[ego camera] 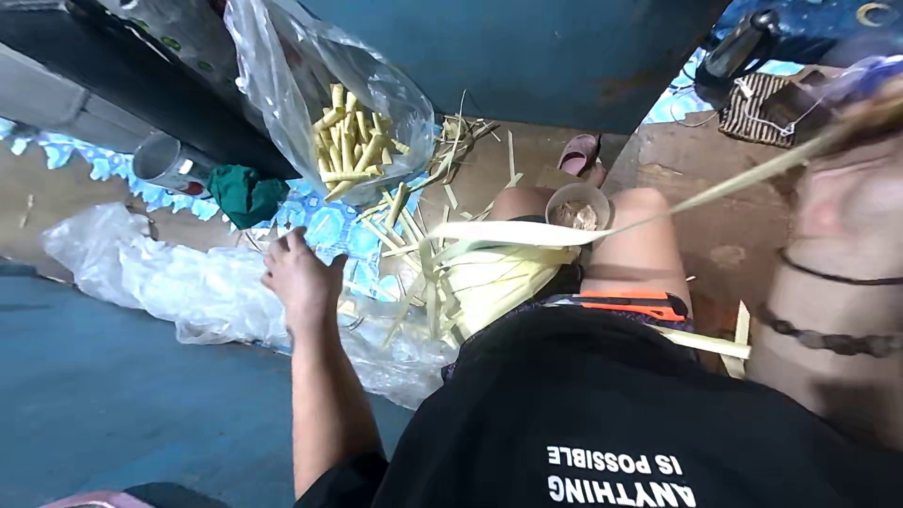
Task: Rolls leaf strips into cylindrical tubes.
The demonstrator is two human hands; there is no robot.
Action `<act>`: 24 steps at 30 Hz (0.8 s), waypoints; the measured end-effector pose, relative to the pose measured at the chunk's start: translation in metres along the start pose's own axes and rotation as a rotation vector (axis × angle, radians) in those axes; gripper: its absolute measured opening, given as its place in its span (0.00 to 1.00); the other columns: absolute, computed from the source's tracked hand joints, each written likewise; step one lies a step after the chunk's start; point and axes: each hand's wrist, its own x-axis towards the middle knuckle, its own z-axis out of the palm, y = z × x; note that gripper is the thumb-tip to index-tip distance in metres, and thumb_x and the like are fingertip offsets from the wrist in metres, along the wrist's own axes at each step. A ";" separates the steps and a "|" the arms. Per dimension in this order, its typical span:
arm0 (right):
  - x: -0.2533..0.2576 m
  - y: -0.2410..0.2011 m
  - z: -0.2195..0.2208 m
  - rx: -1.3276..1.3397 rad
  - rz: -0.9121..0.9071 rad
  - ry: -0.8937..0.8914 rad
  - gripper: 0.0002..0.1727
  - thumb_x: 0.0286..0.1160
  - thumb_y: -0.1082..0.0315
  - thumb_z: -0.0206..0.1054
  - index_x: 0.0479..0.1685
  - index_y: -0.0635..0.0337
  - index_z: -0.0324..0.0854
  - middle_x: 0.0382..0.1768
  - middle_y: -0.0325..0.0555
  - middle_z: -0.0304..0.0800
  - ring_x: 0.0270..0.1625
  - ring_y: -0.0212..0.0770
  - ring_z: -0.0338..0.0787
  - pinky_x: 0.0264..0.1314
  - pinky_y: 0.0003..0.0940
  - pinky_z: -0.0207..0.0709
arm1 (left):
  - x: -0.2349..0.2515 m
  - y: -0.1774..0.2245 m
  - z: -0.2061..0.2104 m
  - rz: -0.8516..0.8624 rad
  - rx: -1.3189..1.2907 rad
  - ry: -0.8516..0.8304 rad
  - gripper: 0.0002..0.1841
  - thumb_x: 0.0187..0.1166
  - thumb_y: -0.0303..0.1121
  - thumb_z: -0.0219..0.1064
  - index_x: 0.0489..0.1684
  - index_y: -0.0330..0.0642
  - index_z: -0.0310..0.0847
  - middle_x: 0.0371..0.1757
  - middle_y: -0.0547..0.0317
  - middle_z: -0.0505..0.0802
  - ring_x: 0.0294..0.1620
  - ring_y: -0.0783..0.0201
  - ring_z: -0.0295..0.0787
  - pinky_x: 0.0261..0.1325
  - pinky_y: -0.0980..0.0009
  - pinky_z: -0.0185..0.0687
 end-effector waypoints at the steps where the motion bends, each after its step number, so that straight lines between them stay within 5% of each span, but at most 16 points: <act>1: -0.017 0.003 0.026 -0.050 0.031 -0.135 0.10 0.94 0.65 0.50 0.55 0.46 0.77 0.43 0.27 0.90 0.46 0.26 0.92 0.57 0.23 0.87 | -0.008 0.020 -0.003 0.096 -0.047 0.002 0.36 0.74 0.35 0.77 0.81 0.30 0.68 0.80 0.22 0.72 0.80 0.20 0.65 0.76 0.20 0.54; 4: -0.054 0.031 0.087 -0.107 -0.013 -0.661 0.06 0.89 0.61 0.58 0.49 0.45 0.82 0.45 0.27 0.91 0.54 0.32 0.91 0.66 0.38 0.86 | -0.036 0.102 0.006 0.530 -0.447 -0.100 0.21 0.88 0.38 0.57 0.72 0.34 0.80 0.77 0.42 0.82 0.83 0.48 0.72 0.84 0.46 0.64; 6: -0.069 0.041 0.109 -0.018 -0.037 -0.890 0.08 0.86 0.57 0.65 0.46 0.48 0.84 0.54 0.32 0.88 0.65 0.35 0.87 0.74 0.40 0.81 | -0.060 0.145 0.012 0.701 -0.804 -0.423 0.23 0.92 0.42 0.47 0.63 0.37 0.86 0.67 0.56 0.89 0.72 0.68 0.80 0.77 0.64 0.74; 7: -0.073 0.041 0.114 0.015 -0.020 -0.938 0.08 0.84 0.57 0.68 0.45 0.50 0.85 0.58 0.34 0.86 0.66 0.34 0.86 0.72 0.37 0.82 | -0.068 0.160 0.018 0.715 -0.995 -0.614 0.25 0.93 0.47 0.47 0.55 0.39 0.88 0.55 0.65 0.91 0.59 0.77 0.84 0.64 0.73 0.80; 9: -0.073 0.039 0.115 0.048 -0.005 -0.938 0.08 0.82 0.57 0.70 0.44 0.50 0.87 0.62 0.36 0.83 0.54 0.27 0.89 0.52 0.25 0.90 | -0.073 0.176 0.034 0.645 -1.362 -1.039 0.21 0.88 0.55 0.57 0.45 0.49 0.88 0.39 0.73 0.91 0.41 0.82 0.85 0.47 0.79 0.82; 11: -0.069 0.035 0.107 0.016 -0.034 -0.922 0.09 0.81 0.58 0.71 0.48 0.51 0.89 0.67 0.38 0.82 0.67 0.33 0.85 0.67 0.30 0.84 | -0.073 0.183 0.041 0.533 -1.553 -1.221 0.12 0.83 0.47 0.68 0.44 0.50 0.90 0.36 0.70 0.93 0.36 0.78 0.88 0.44 0.78 0.85; 13: -0.067 0.032 0.099 -0.021 -0.052 -0.874 0.12 0.81 0.61 0.71 0.55 0.56 0.90 0.68 0.41 0.83 0.69 0.37 0.85 0.69 0.31 0.84 | -0.076 0.184 0.039 0.509 -1.518 -1.021 0.05 0.81 0.35 0.70 0.40 0.46 0.88 0.31 0.66 0.94 0.29 0.77 0.88 0.36 0.80 0.84; 16: -0.072 0.028 0.093 -0.158 -0.081 -0.765 0.18 0.75 0.62 0.76 0.60 0.61 0.84 0.54 0.35 0.88 0.52 0.28 0.89 0.56 0.25 0.88 | -0.080 0.187 0.034 0.672 -1.271 -0.605 0.03 0.76 0.24 0.72 0.39 0.32 0.87 0.30 0.59 0.93 0.28 0.72 0.90 0.36 0.74 0.91; 20: -0.072 0.027 0.092 -0.125 0.130 -0.616 0.11 0.74 0.75 0.73 0.50 0.53 0.82 0.41 0.31 0.88 0.40 0.25 0.89 0.46 0.22 0.88 | -0.083 0.182 0.025 0.857 -1.015 -0.542 0.10 0.79 0.24 0.69 0.52 0.29 0.88 0.43 0.55 0.96 0.41 0.72 0.93 0.51 0.72 0.92; 24: -0.076 0.032 0.092 -0.028 0.394 -0.667 0.04 0.78 0.73 0.69 0.40 0.53 0.86 0.33 0.33 0.90 0.33 0.26 0.90 0.38 0.23 0.89 | -0.087 0.185 0.027 0.853 -1.004 -0.379 0.05 0.78 0.26 0.72 0.41 0.33 0.84 0.43 0.56 0.86 0.40 0.70 0.86 0.43 0.74 0.89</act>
